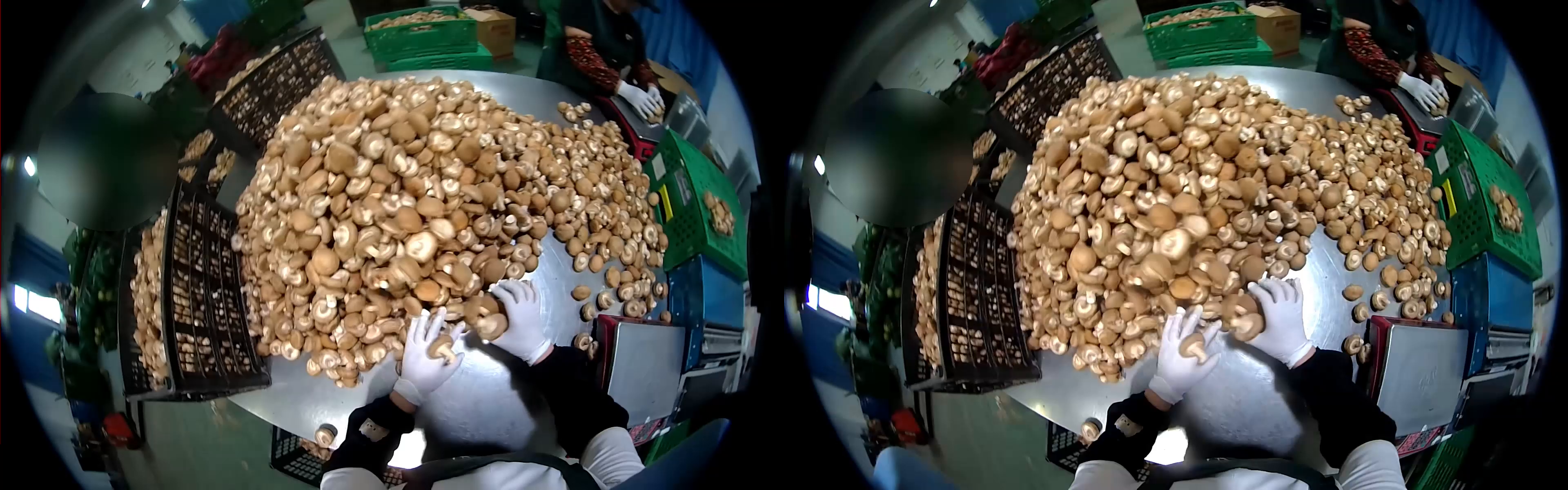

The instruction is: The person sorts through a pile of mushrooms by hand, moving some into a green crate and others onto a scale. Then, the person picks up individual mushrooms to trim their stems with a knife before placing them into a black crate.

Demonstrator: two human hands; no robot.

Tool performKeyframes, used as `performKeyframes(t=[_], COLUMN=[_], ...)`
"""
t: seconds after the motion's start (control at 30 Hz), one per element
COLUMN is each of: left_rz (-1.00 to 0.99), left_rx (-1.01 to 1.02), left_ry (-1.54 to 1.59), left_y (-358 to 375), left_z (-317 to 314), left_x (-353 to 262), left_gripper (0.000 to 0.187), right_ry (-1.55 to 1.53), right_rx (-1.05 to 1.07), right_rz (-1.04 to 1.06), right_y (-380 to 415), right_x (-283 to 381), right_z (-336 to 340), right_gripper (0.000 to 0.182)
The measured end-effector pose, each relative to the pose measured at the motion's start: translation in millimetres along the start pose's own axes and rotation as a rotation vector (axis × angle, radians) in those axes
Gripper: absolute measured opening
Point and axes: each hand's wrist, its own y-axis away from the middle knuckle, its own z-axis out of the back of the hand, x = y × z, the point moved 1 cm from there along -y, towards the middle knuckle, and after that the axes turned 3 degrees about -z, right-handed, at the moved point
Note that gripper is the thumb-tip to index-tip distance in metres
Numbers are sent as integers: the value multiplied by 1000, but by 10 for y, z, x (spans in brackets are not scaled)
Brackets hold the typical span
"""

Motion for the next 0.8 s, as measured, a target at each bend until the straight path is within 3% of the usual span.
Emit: performKeyframes(t=[0.1, 0.17, 0.2, 0.3, 0.33, 0.4, 0.47, 0.5, 0.57, 0.63, 0.7, 0.77, 0.8], left_rz=[-95, -55, -37, 181, 192, 599, 616, 628, 631, 517, 473, 447, 409], left_rx=[-139, -198, -339, -479, -477, -359, -304, -254, -212, -231, -254, -206, -142], left_ry=[48, 124, 133, 35, 35, -183, -180, -177, -128, 116, 125, 246, 127], left_y=[193, 381, 457, 870, 982, 1149, 1195, 1213, 1253, 1282, 1279, 1276, 1291], left_z=[126, 143, 212, 301, 327, 360, 232, 138, -59, -272, -273, -158, -26], left_x=[-47, 22, 29, 199, 191, 197, 182, 171, 166, 105, 7, -112, -193], left_gripper=[33, 21, 15, 27, 27, 42, 48, 54, 54, 54, 51, 43, 36], right_ry=[-59, -77, -20, 40, 82, 81, 45, 95, 255, 71, 13, 30, 1], right_rx=[-51, -13, 10, 117, 102, 172, 300, 248, 419, 529, 412, 429, 405], right_rz=[14, -34, -53, -64, -50, -77, -69, 18, 66, 11, 100, 141, 128], right_y=[-133, -255, -252, -359, -369, -348, -285, -192, -14, 191, 387, 444, 437], right_x=[70, 256, 234, 321, 315, 302, 338, 346, 419, 450, 436, 434, 434], right_z=[-84, -126, -278, -423, -475, -441, -321, -293, -207, -160, -84, 38, 95], right_gripper=[84, 84, 88, 99, 99, 91, 81, 72, 65, 59, 58, 60, 60])
